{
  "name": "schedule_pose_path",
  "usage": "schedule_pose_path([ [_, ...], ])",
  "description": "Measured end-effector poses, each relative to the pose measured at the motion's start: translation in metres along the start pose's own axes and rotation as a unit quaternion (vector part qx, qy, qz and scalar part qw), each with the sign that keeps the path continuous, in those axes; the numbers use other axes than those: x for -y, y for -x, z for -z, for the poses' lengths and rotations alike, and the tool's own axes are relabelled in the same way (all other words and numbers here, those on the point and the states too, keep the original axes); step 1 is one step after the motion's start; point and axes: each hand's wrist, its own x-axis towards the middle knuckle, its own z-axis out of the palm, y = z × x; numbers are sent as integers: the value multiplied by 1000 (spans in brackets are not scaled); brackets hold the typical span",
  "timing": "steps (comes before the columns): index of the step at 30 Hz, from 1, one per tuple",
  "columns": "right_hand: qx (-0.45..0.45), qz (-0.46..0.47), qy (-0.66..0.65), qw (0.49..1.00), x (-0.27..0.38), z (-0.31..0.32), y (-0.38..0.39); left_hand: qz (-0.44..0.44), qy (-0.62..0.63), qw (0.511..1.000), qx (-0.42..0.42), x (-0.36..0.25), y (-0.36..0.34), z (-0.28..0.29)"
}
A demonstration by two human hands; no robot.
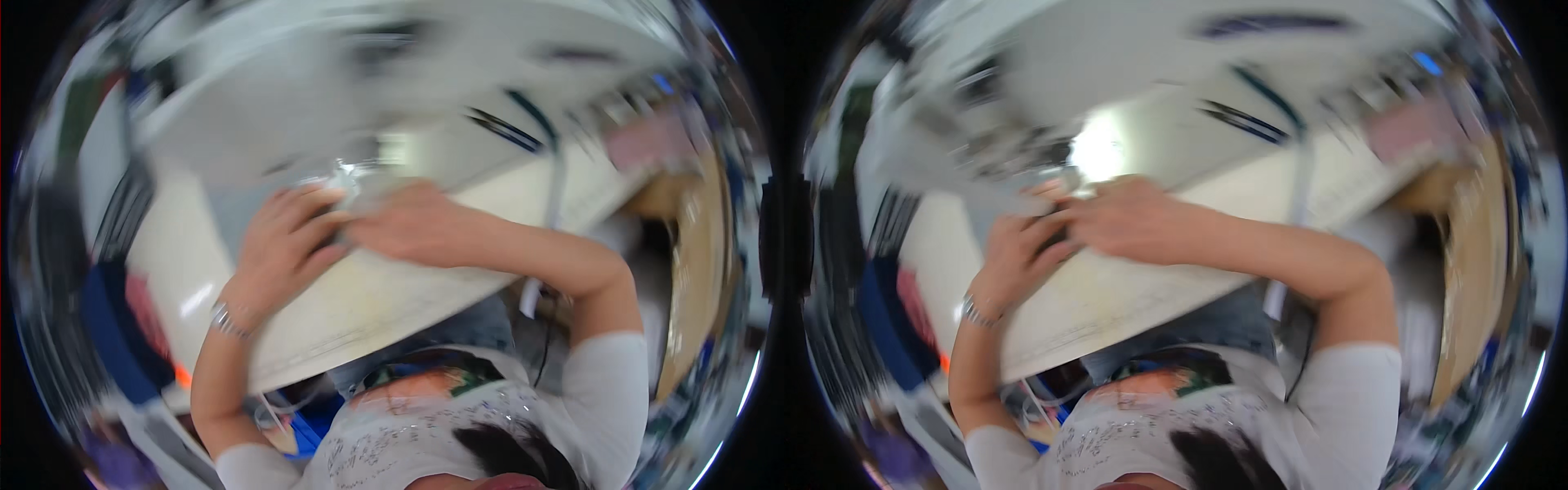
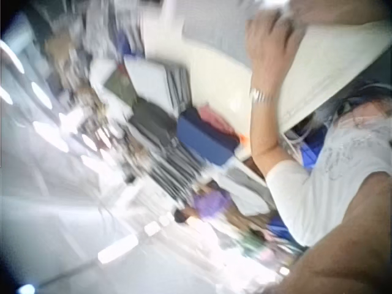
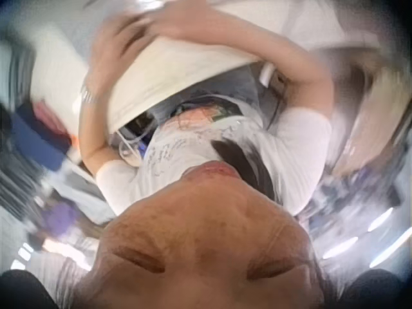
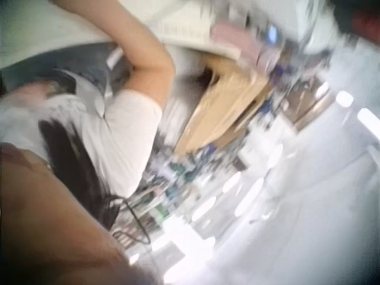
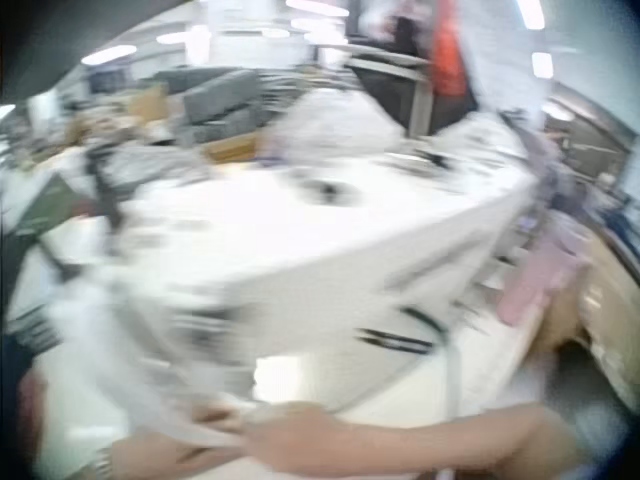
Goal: The person is sewing and assembling leather or fabric pouches using an industrial sewing machine and foam inserts.
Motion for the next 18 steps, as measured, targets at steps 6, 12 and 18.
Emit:
schedule_pose_path([
  [6,-170,80,-82,979,89,15,51,-26,-100,995,9,-20,27,21],
  [12,-155,-305,110,933,110,31,181,3,-108,993,42,-26,32,16],
  [18,-246,-749,263,555,27,54,344,69,-120,989,47,-31,44,25],
])
